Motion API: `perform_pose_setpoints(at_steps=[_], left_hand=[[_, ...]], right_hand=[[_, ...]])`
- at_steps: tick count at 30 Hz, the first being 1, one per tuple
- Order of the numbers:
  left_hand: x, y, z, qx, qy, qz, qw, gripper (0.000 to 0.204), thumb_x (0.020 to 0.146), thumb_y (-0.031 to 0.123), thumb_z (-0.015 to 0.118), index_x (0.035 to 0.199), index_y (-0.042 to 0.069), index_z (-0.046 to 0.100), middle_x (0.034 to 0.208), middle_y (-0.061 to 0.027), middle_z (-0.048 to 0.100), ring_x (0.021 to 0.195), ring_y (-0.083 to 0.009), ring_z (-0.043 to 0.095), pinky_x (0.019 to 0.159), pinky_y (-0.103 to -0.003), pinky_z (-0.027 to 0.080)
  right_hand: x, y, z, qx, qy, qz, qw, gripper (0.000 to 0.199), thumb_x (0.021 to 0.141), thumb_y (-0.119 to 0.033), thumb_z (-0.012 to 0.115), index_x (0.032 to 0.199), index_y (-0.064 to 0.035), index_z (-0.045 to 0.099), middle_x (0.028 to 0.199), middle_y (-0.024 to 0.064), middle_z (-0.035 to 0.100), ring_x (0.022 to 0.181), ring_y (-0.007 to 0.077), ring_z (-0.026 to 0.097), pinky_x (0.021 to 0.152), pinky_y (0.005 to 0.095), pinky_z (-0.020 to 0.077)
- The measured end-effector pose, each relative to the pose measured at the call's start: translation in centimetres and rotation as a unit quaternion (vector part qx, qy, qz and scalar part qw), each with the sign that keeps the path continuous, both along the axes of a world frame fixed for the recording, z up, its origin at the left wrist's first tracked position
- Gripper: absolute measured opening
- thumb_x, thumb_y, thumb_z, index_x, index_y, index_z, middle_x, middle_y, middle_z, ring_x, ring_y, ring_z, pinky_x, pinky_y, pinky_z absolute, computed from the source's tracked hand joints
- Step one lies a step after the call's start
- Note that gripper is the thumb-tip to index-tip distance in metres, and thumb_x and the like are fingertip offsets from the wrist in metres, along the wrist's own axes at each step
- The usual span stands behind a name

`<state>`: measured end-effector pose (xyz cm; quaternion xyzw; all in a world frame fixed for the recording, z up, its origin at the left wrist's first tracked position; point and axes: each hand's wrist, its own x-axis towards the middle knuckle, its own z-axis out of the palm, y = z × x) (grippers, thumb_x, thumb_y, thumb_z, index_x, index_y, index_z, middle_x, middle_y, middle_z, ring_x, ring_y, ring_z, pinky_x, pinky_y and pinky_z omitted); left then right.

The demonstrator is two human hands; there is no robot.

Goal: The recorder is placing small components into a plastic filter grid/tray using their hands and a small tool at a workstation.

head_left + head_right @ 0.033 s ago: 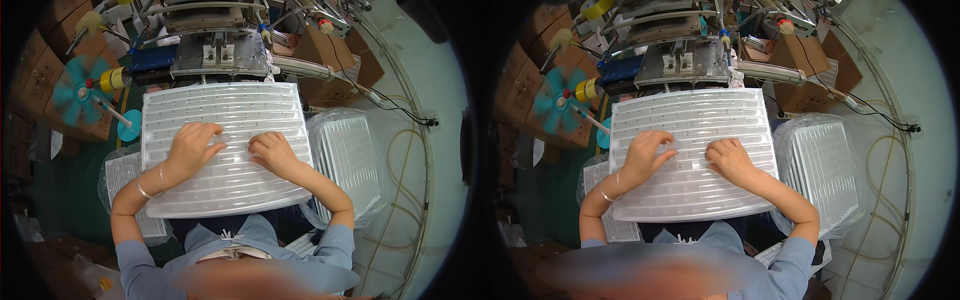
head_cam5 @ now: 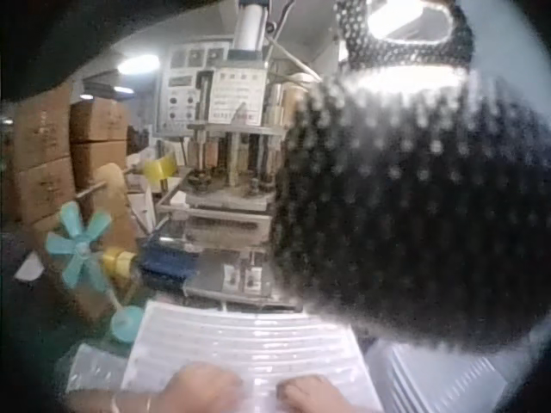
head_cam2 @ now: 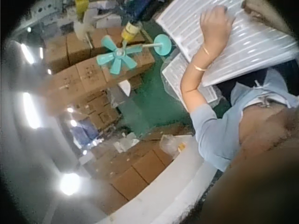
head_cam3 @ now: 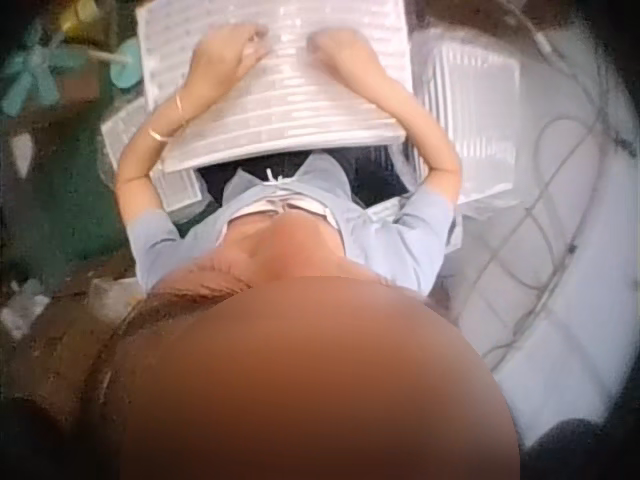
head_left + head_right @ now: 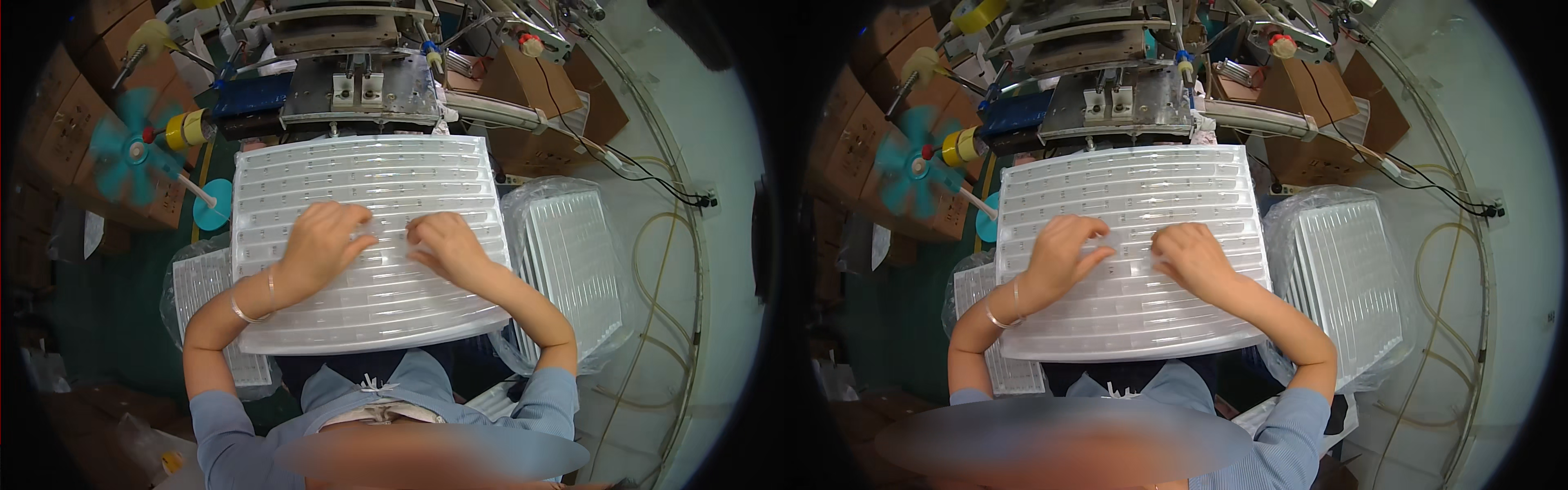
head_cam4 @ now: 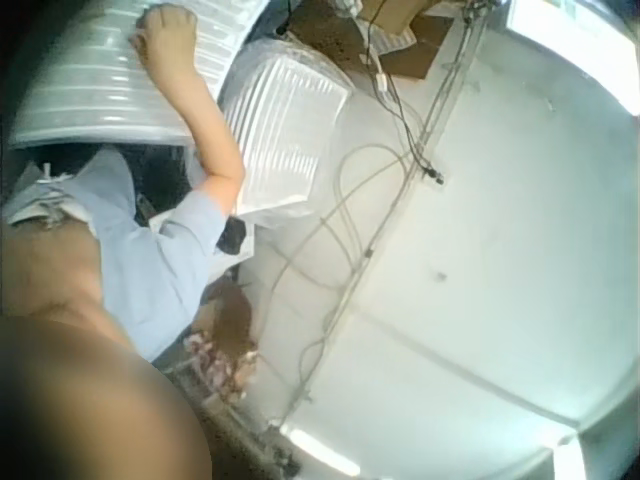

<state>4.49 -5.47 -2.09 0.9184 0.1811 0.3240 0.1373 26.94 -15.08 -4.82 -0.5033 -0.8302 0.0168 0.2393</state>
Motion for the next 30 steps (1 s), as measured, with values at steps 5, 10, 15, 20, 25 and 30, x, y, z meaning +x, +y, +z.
perform_pose_setpoints(at_steps=[5,10,15,20,25,30], left_hand=[[4.0,-2.6,-2.7,0.089,0.068,-0.052,0.992,0.020,0.074,0.019,0.069,0.084,0.010,0.055,0.074,-0.0033,0.054,0.074,-0.0195,0.054,0.072,-0.033,0.041],[5.2,-2.3,-5.4,0.167,0.227,-0.042,0.959,0.019,0.075,0.021,0.068,0.082,0.010,0.055,0.075,-0.0034,0.052,0.076,-0.0201,0.052,0.075,-0.032,0.039],[2.4,-0.8,-2.7,0.097,0.200,-0.036,0.974,0.019,0.075,0.021,0.069,0.085,0.010,0.058,0.074,-0.0032,0.054,0.077,-0.0194,0.052,0.071,-0.032,0.038],[1.1,4.5,-0.9,0.013,0.080,0.080,0.994,0.028,0.078,0.021,0.067,0.102,0.008,0.060,0.083,-0.0042,0.058,0.082,-0.0223,0.054,0.074,-0.034,0.039],[2.9,10.2,1.2,0.102,-0.070,0.242,0.962,0.037,0.081,0.026,0.065,0.114,0.009,0.060,0.096,-0.0072,0.059,0.092,-0.0243,0.052,0.077,-0.036,0.038],[6.9,18.5,1.1,0.244,-0.068,0.296,0.921,0.038,0.081,0.034,0.064,0.111,0.011,0.063,0.095,-0.0081,0.058,0.092,-0.0248,0.050,0.076,-0.038,0.036]], right_hand=[[4.0,1.4,2.5,0.098,0.191,-0.136,0.967,0.024,0.076,-0.008,0.070,0.092,-0.0047,0.053,0.088,0.0067,0.059,0.079,0.0220,0.060,0.064,0.0301,0.0473],[8.6,1.8,2.0,0.020,0.399,-0.248,0.882,0.018,0.085,-0.013,0.066,0.095,-0.0018,0.056,0.092,0.0003,0.061,0.077,0.0085,0.058,0.064,0.0219,0.0454],[11.8,1.7,2.4,0.063,0.528,-0.262,0.805,0.020,0.092,-0.023,0.058,0.102,-0.0057,0.061,0.090,-0.0003,0.062,0.077,0.0062,0.058,0.061,0.0181,0.0406],[13.7,1.5,1.6,0.025,0.504,-0.296,0.811,0.026,0.091,-0.018,0.058,0.113,-0.0047,0.061,0.104,0.0026,0.063,0.089,0.0080,0.057,0.069,0.0207,0.0442],[11.9,3.5,1.5,-0.064,0.500,-0.207,0.838,0.030,0.088,-0.006,0.057,0.118,-0.0025,0.059,0.113,0.0045,0.061,0.089,0.0089,0.058,0.074,0.0221,0.0478],[7.3,9.1,3.2,-0.039,0.384,-0.173,0.906,0.027,0.086,-0.008,0.062,0.113,-0.0016,0.060,0.110,0.0048,0.062,0.087,0.0090,0.060,0.069,0.0233,0.0511]])
